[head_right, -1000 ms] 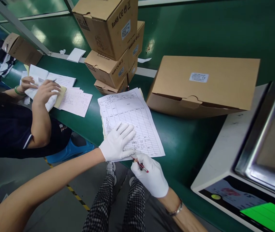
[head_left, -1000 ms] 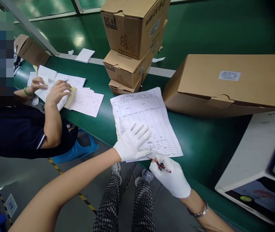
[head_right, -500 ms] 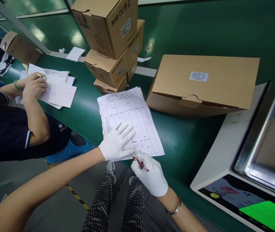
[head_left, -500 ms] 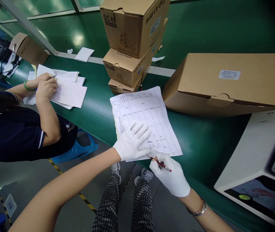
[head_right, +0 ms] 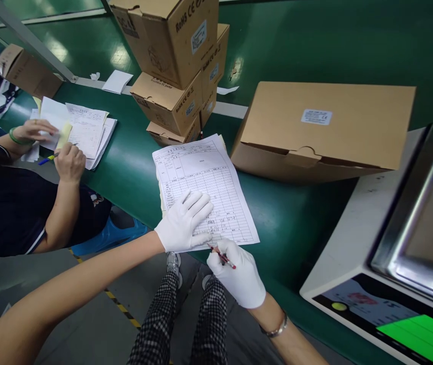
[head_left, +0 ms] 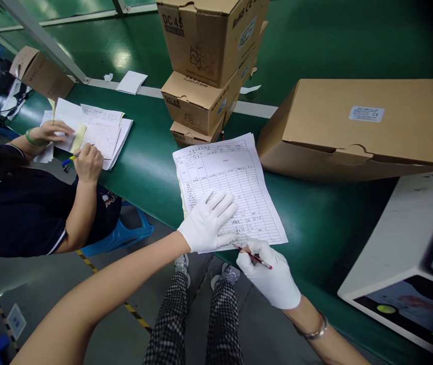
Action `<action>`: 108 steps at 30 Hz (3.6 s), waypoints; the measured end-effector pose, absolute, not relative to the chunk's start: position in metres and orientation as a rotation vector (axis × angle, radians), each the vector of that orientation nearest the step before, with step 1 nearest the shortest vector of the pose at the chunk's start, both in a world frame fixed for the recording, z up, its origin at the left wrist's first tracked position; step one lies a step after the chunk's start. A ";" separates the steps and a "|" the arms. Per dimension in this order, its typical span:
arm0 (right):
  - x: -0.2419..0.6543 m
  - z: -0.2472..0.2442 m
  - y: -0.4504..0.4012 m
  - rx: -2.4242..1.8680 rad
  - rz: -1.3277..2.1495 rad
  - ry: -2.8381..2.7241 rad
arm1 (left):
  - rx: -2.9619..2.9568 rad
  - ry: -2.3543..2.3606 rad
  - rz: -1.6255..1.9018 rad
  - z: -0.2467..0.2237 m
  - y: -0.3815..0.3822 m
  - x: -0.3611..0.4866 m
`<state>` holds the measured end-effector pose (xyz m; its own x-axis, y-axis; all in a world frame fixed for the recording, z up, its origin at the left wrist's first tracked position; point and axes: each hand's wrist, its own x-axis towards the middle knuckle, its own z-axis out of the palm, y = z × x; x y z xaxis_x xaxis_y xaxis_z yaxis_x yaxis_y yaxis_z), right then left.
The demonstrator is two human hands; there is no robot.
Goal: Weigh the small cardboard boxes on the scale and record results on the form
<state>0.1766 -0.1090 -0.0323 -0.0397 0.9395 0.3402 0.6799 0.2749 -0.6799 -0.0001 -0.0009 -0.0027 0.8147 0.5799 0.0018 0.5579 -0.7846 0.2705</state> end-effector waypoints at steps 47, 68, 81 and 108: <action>0.194 -0.034 -0.109 -1.564 0.372 -1.706 | 2.719 0.884 0.115 -0.005 -0.001 -0.001; 0.192 -0.033 -0.106 -1.497 0.351 -1.775 | 2.741 0.872 0.115 -0.004 0.000 0.001; 0.193 -0.033 -0.107 -1.509 0.346 -1.777 | 2.738 0.877 0.100 -0.002 0.000 0.003; 0.193 -0.034 -0.109 -1.554 0.333 -1.749 | 2.719 0.879 0.108 -0.004 0.000 0.002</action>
<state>0.1927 -0.1085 -0.0340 0.0281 0.9322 0.3609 0.7343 0.2257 -0.6402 0.0019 -0.0002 -0.0039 0.8122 0.5832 -0.0154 0.5623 -0.7754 0.2875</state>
